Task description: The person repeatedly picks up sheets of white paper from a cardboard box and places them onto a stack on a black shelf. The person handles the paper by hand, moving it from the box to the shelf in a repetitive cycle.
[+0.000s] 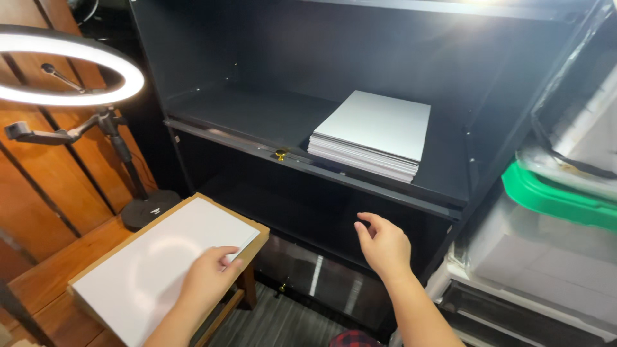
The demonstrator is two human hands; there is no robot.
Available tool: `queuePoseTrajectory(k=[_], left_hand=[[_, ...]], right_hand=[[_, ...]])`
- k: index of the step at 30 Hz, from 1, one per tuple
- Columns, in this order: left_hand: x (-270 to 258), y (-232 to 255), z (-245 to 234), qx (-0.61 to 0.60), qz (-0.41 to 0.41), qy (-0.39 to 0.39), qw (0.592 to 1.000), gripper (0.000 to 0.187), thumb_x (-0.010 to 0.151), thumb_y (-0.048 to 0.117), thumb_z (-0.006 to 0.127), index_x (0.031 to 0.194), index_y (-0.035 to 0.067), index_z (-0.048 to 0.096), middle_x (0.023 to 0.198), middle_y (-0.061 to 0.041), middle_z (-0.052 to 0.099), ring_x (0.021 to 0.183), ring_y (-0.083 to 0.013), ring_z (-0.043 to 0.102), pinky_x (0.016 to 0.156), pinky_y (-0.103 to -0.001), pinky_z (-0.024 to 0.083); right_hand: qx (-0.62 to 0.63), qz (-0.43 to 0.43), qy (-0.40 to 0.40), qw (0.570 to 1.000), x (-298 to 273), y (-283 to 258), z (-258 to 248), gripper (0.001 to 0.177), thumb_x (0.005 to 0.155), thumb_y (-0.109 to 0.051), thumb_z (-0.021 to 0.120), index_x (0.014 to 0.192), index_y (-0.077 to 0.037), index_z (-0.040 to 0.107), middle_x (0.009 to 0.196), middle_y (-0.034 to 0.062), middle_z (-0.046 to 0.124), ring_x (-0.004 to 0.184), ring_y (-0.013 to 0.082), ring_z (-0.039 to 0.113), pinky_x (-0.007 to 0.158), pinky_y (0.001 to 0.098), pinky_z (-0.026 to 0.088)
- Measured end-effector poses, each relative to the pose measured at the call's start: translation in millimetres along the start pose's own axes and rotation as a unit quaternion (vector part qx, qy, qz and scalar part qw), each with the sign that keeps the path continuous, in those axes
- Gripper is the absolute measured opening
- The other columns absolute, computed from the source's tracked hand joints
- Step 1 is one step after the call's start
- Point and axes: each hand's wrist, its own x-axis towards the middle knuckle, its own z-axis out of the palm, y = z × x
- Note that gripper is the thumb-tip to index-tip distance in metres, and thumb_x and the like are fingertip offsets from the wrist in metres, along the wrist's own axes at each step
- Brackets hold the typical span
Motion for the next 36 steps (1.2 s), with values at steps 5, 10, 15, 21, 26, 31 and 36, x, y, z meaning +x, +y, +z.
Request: queuePoseTrajectory(k=[5,10,15,21,26,31,36], left_hand=[[-13.7,-71.5,-34.1,0.012,-0.011,0.140,0.990,0.037,0.093,0.031,0.067,0.129,0.024,0.074,0.130,-0.001,0.062,0.123,-0.0173,0.058,0.103,-0.035,0.053],[-25.9,-105.1,-41.7,0.014,-0.013,0.179,0.984,0.040,0.092,0.027,0.067,0.132,0.022,0.072,0.141,0.000,0.059,0.135,-0.0201,0.053,0.117,-0.039,0.043],[-32.2,-104.3,-42.1,0.072,-0.014,0.111,0.991,0.046,0.095,0.036,0.059,0.140,0.027,0.064,0.163,0.000,0.042,0.153,-0.0260,0.032,0.128,-0.046,0.025],[-19.5,-126.2,-23.7,0.150,0.051,0.172,0.972,0.042,0.094,0.038,0.067,0.133,0.024,0.070,0.153,-0.013,0.056,0.150,-0.0348,0.044,0.124,-0.059,0.027],[-21.1,-122.6,-27.5,0.151,0.037,0.146,0.977,0.046,0.096,0.042,0.064,0.139,0.025,0.066,0.159,-0.013,0.050,0.153,-0.0327,0.038,0.125,-0.058,0.024],[-25.6,-117.9,-32.4,0.142,0.026,0.124,0.982,0.048,0.098,0.041,0.061,0.142,0.023,0.063,0.162,-0.014,0.046,0.155,-0.0332,0.035,0.126,-0.058,0.021],[-23.3,-120.7,-32.6,0.119,0.043,0.130,0.983,0.042,0.099,0.034,0.062,0.138,0.021,0.066,0.159,-0.017,0.049,0.154,-0.0363,0.036,0.125,-0.059,0.021]], right_hand=[[0.026,-0.018,-0.045,0.998,-10.6,-17.3,35.9,0.028,0.093,-0.043,0.063,0.116,-0.035,0.078,0.072,-0.0115,0.064,0.075,0.0110,0.066,0.075,0.0307,0.052],[0.049,-0.054,-0.112,0.991,-20.7,-41.9,73.7,0.026,0.096,-0.037,0.064,0.117,-0.031,0.079,0.072,-0.0103,0.060,0.072,0.0083,0.059,0.072,0.0271,0.050],[0.099,-0.136,-0.121,0.978,-35.4,-69.7,123.0,0.021,0.094,-0.032,0.067,0.109,-0.029,0.081,0.082,-0.0116,0.062,0.076,0.0075,0.061,0.074,0.0271,0.049],[0.136,-0.270,-0.185,0.935,-74.1,-112.3,169.3,0.027,0.096,-0.023,0.072,0.122,-0.016,0.077,0.119,0.0064,0.072,0.116,0.0279,0.070,0.096,0.0389,0.063],[0.117,-0.343,-0.215,0.907,-84.7,-118.3,221.6,0.035,0.096,-0.032,0.071,0.130,-0.023,0.072,0.140,0.0046,0.065,0.143,0.0328,0.050,0.112,0.0471,0.050],[0.112,-0.379,-0.228,0.890,-90.2,-119.6,241.1,0.044,0.095,-0.035,0.074,0.135,-0.017,0.069,0.147,0.0138,0.061,0.146,0.0403,0.045,0.118,0.0520,0.043],[0.085,-0.380,-0.206,0.898,-76.5,-111.6,256.9,0.051,0.090,-0.049,0.076,0.135,-0.026,0.070,0.144,0.0021,0.066,0.146,0.0303,0.049,0.119,0.0433,0.043]])
